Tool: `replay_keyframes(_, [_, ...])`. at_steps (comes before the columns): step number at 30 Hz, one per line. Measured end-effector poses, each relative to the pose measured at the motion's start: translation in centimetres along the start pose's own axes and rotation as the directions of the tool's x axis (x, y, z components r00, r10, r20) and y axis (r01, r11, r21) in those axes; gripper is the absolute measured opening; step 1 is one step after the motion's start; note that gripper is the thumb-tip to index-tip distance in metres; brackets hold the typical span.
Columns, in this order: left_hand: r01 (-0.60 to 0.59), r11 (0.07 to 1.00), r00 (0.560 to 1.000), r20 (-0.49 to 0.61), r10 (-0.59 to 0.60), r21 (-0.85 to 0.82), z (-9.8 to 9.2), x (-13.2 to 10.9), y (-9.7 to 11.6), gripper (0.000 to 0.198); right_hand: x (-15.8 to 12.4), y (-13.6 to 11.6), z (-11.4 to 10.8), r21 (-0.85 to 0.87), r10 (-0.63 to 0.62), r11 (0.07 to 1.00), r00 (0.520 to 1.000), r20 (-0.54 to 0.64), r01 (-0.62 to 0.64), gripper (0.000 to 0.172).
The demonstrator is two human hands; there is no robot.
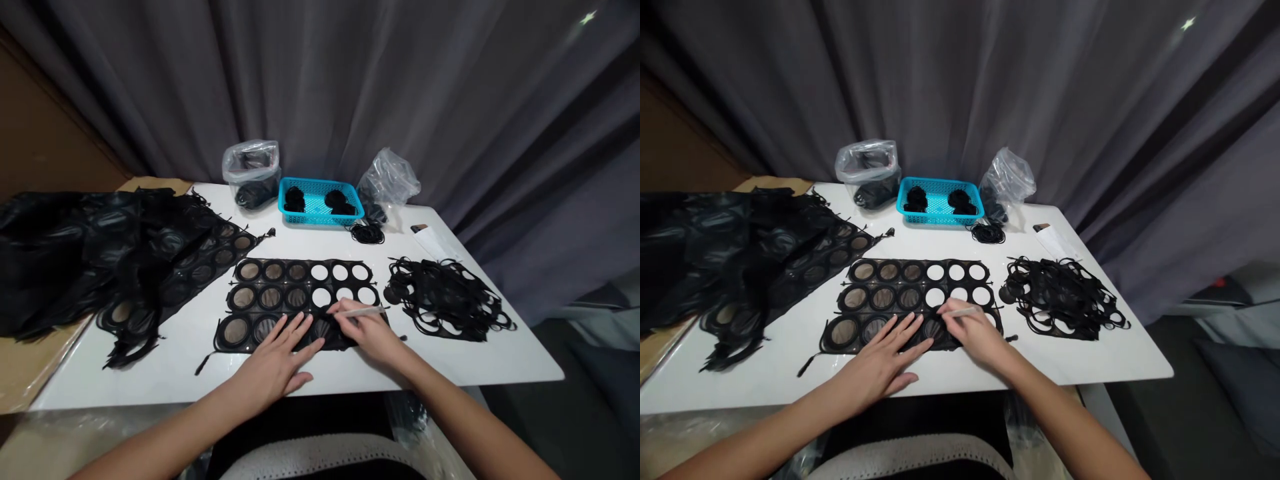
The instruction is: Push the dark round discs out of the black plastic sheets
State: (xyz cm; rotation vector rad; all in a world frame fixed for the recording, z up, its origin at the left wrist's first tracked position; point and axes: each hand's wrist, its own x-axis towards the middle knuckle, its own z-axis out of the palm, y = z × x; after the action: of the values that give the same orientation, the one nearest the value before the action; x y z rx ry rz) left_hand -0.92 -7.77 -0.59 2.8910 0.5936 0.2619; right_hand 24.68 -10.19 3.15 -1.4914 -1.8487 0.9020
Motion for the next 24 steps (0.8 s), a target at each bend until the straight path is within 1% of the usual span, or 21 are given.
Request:
replay_keyframes(2, [0.006, 1.000, 1.000, -0.010, -0.006, -0.004, 0.2, -0.1, 0.1, 0.062, -0.5, -0.4, 0.8, 0.022, -0.035, 0.999, 0.995, 0.096, 0.033, 0.015])
replay_keyframes(5, [-0.008, 1.000, 1.000, -0.002, 0.008, -0.023, 0.0, -0.1, -0.1, 0.063, -0.6, -0.4, 1.4, 0.041, -0.066, 0.997, 0.987, 0.145, 0.060, 0.012])
replay_keyframes(10, [-0.018, 0.998, 1.000, -0.008, 0.018, -0.055, -0.5, -0.1, -0.2, 0.058, -0.6, 0.0, 1.5, 0.041, -0.074, 0.997, 0.984, 0.162, 0.069, 0.008])
replay_keyframes(14, [-0.020, 0.998, 1.000, -0.003, 0.020, -0.054, -0.3, -0.1, -0.1, 0.058, -0.6, -0.2, 1.4, 0.032, -0.080, 0.997, 0.983, 0.168, 0.076, 0.008])
replay_keyframes(19, [-0.024, 0.997, 0.999, -0.034, 0.022, -0.068, -0.1, -0.2, -0.2, 0.057, -0.5, -0.6, 1.1, -0.005, -0.083, 0.996, 0.982, 0.171, 0.085, 0.008])
replay_keyframes(21, [-0.024, 0.998, 0.999, -0.036, 0.022, -0.065, -0.1, -0.2, -0.2, 0.057, -0.8, -0.8, 1.6, -0.042, -0.100, 0.993, 0.980, 0.173, 0.109, 0.008])
replay_keyframes(24, [-0.023, 0.998, 0.999, -0.036, 0.021, -0.054, 0.0, -0.3, -0.2, 0.060, -1.5, -0.7, 3.1, -0.156, -0.165, 0.969, 0.974, 0.156, 0.190, 0.011])
